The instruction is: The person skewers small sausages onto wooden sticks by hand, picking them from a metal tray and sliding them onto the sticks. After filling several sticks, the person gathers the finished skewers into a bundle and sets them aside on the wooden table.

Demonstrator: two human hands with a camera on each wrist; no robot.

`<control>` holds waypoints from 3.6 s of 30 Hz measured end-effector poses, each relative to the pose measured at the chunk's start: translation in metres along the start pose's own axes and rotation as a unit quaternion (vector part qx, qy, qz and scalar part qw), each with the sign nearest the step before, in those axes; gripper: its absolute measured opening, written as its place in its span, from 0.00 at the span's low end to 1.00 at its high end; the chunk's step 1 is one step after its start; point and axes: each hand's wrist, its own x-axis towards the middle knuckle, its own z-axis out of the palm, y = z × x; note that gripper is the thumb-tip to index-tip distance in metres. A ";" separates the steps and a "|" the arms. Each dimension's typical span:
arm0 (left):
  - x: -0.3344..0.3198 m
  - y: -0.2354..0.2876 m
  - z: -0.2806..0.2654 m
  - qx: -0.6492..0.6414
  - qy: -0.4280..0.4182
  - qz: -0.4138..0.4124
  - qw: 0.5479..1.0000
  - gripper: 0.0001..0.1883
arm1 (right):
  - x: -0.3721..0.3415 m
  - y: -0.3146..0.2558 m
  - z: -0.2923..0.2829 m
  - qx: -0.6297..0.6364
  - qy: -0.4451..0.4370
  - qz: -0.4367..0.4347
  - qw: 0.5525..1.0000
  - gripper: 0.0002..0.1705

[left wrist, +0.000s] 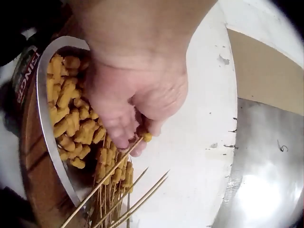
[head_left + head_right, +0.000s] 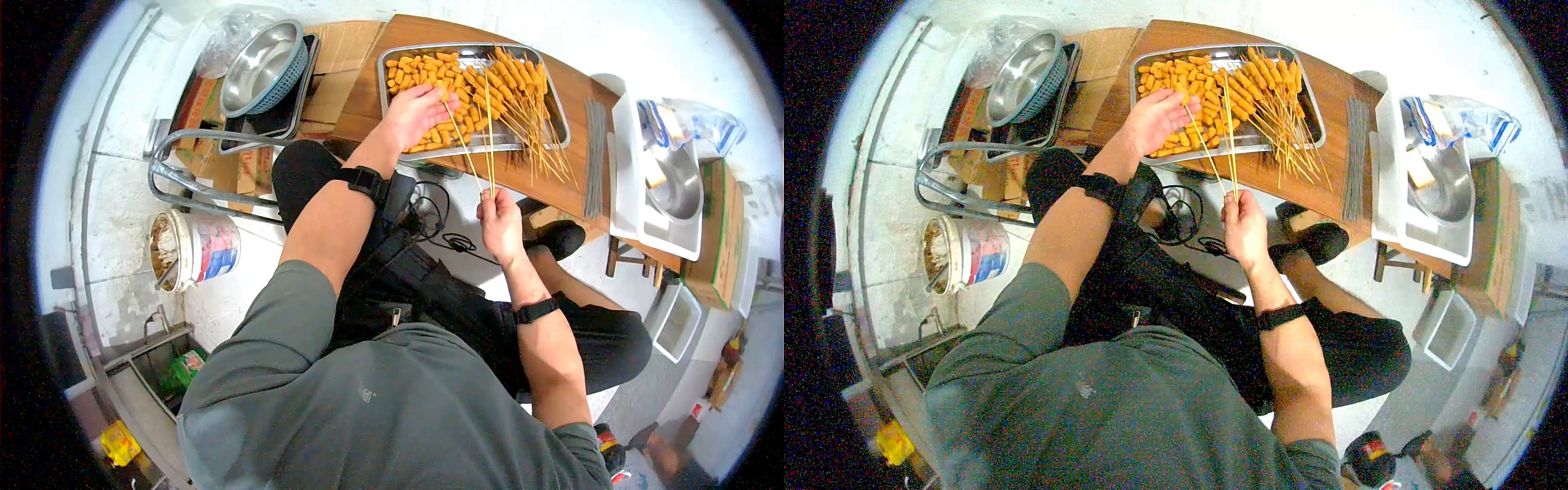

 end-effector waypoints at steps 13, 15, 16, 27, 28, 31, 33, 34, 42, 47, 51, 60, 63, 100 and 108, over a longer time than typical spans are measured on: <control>-0.007 -0.012 0.024 0.270 -0.017 -0.080 0.959 0.15 | 0.015 -0.002 -0.003 -0.030 0.036 -0.003 0.999 0.16; 0.007 -0.005 0.006 0.429 0.021 -0.044 0.902 0.14 | 0.021 0.007 -0.008 -0.032 0.052 0.007 0.998 0.17; 0.007 0.001 0.002 0.431 0.021 -0.045 0.901 0.14 | 0.023 0.009 -0.010 -0.011 0.057 0.015 0.998 0.17; 0.007 0.000 -0.013 0.885 -0.100 -0.035 0.454 0.17 | 0.016 0.006 -0.013 -0.066 0.073 0.002 0.995 0.17; 0.008 0.000 -0.010 0.889 -0.100 -0.054 0.444 0.16 | 0.018 0.007 -0.013 -0.066 0.073 0.001 0.995 0.17; 0.010 0.002 -0.007 0.840 -0.051 -0.039 0.539 0.15 | 0.016 0.007 -0.013 -0.065 0.071 -0.006 0.995 0.16; 0.014 0.004 -0.006 0.774 -0.003 -0.002 0.633 0.15 | 0.009 -0.001 -0.014 -0.062 0.057 -0.006 0.996 0.15; 0.014 0.005 -0.006 0.583 0.021 -0.009 0.812 0.15 | 0.005 -0.003 -0.013 -0.062 0.057 -0.006 0.996 0.15; 0.020 0.017 -0.014 -0.029 0.035 0.016 0.999 0.11 | -0.001 -0.001 -0.003 -0.029 0.007 -0.024 0.999 0.14; 0.016 0.018 -0.012 -0.049 0.051 0.027 0.997 0.09 | -0.001 -0.001 -0.002 -0.029 0.004 -0.015 0.999 0.13; 0.018 0.016 -0.015 -0.072 0.049 0.028 0.996 0.10 | -0.003 -0.002 -0.003 -0.020 -0.001 -0.017 1.000 0.13; 0.016 0.015 -0.013 -0.057 0.028 0.025 0.998 0.10 | -0.003 -0.003 -0.003 -0.041 0.004 -0.008 0.999 0.13; 0.018 0.013 -0.014 -0.049 0.037 0.022 0.998 0.10 | -0.002 0.002 -0.003 -0.036 0.002 -0.019 0.999 0.13; -0.007 -0.031 0.028 0.045 -0.027 -0.058 0.997 0.13 | 0.007 -0.007 -0.005 -0.027 0.025 -0.004 0.999 0.17; 0.002 -0.008 0.008 0.711 -0.017 -0.012 0.703 0.22 | 0.025 -0.044 -0.070 -0.178 0.156 -0.068 0.969 0.15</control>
